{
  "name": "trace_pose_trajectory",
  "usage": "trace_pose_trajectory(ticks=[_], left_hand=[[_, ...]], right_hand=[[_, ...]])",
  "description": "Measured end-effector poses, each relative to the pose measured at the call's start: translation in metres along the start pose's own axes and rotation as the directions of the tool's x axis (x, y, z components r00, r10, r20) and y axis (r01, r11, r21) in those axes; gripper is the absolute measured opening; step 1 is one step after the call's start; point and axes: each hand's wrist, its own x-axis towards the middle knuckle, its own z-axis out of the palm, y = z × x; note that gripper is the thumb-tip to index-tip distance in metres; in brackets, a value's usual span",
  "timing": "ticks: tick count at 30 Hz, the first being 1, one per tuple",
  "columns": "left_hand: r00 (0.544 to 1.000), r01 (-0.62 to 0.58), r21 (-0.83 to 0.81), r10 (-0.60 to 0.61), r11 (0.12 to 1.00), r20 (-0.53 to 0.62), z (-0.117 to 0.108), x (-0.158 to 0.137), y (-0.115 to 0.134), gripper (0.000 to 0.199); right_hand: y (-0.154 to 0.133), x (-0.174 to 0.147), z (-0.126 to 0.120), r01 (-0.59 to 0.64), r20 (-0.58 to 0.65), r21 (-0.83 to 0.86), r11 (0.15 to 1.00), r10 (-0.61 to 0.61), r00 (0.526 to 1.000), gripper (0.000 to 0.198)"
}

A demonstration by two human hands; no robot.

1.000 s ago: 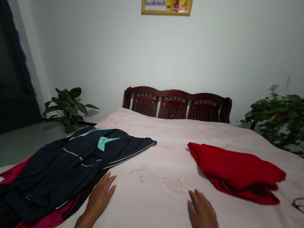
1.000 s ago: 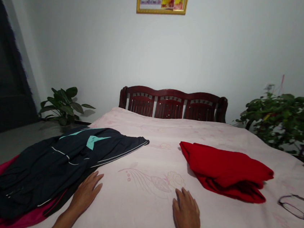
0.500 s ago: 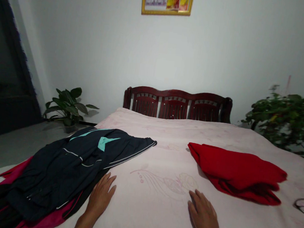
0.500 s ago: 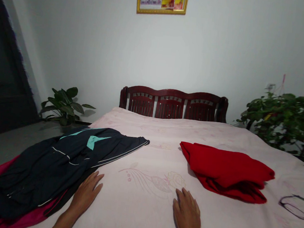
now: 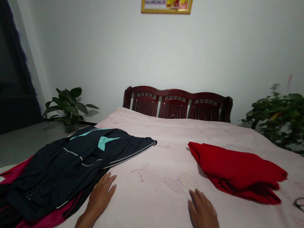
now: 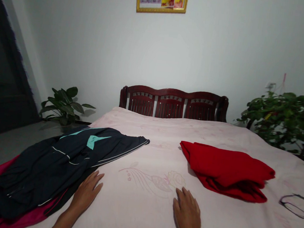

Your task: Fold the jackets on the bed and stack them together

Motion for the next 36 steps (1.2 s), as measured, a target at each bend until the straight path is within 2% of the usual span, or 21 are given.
trace_pose_trajectory(ticks=[36], left_hand=[[1.0, 0.0, -0.006, 0.0, 1.0, 0.007, 0.0012, 0.0005, -0.0011, 0.042]], right_hand=[[-0.0005, 0.0008, -0.0018, 0.023, -0.013, 0.013, 1.0, -0.023, 1.0, 0.049]])
